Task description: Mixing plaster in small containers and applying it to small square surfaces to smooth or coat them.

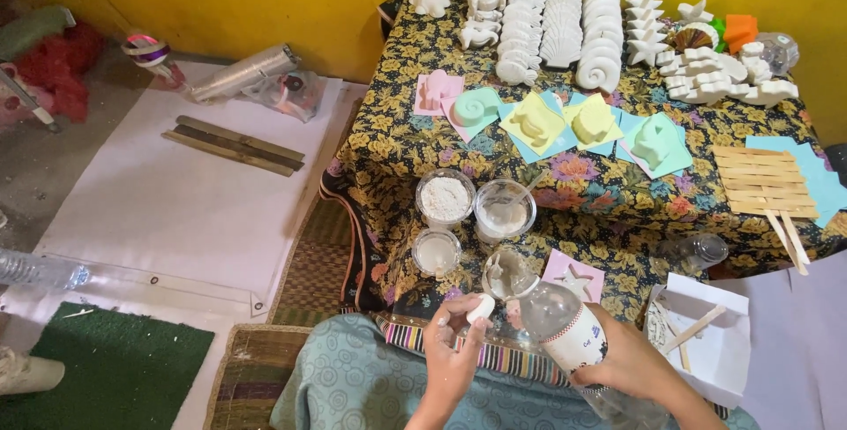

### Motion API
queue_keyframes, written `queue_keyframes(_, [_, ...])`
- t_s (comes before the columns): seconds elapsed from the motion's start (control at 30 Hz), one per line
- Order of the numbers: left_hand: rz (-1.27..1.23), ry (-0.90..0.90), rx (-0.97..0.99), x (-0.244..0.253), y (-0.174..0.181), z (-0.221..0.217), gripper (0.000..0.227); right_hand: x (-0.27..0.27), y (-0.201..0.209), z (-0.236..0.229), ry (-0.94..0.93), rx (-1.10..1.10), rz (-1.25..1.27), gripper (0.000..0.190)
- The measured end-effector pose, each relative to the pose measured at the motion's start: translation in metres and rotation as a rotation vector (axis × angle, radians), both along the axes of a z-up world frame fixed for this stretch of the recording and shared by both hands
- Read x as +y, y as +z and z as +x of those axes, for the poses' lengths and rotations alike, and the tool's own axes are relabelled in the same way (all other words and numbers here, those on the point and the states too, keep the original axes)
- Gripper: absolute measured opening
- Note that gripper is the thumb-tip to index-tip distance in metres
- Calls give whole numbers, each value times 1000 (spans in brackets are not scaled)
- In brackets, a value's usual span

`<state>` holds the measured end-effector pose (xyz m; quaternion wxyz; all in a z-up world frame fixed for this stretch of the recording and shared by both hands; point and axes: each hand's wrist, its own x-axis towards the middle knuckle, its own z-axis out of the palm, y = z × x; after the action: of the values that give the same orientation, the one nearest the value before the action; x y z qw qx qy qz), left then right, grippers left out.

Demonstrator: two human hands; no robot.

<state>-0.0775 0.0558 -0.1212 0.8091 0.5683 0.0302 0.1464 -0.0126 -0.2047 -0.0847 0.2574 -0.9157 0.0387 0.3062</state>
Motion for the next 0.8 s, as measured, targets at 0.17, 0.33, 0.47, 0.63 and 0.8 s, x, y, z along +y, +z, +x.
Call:
queue_keyframes(0.17, [-23, -13, 17, 1, 6, 3, 22, -4, -12, 2, 3, -41, 2, 111])
queue_keyframes(0.33, [7, -11, -22, -11, 33, 16, 25, -5, -20, -9, -8, -233, 141, 121])
queue_keyframes(0.47, [5, -123, -144, -21, 67, 38, 29, 7, 1, -20, -5, -392, 407, 107])
queue_keyframes(0.63, [94, -303, -236, -1, 119, 71, 34, 31, 45, -9, -46, -395, 461, 112])
queue_keyframes(0.8, [-46, -465, -473, 22, 144, 113, 24, 63, 73, 33, 142, -544, 657, 104])
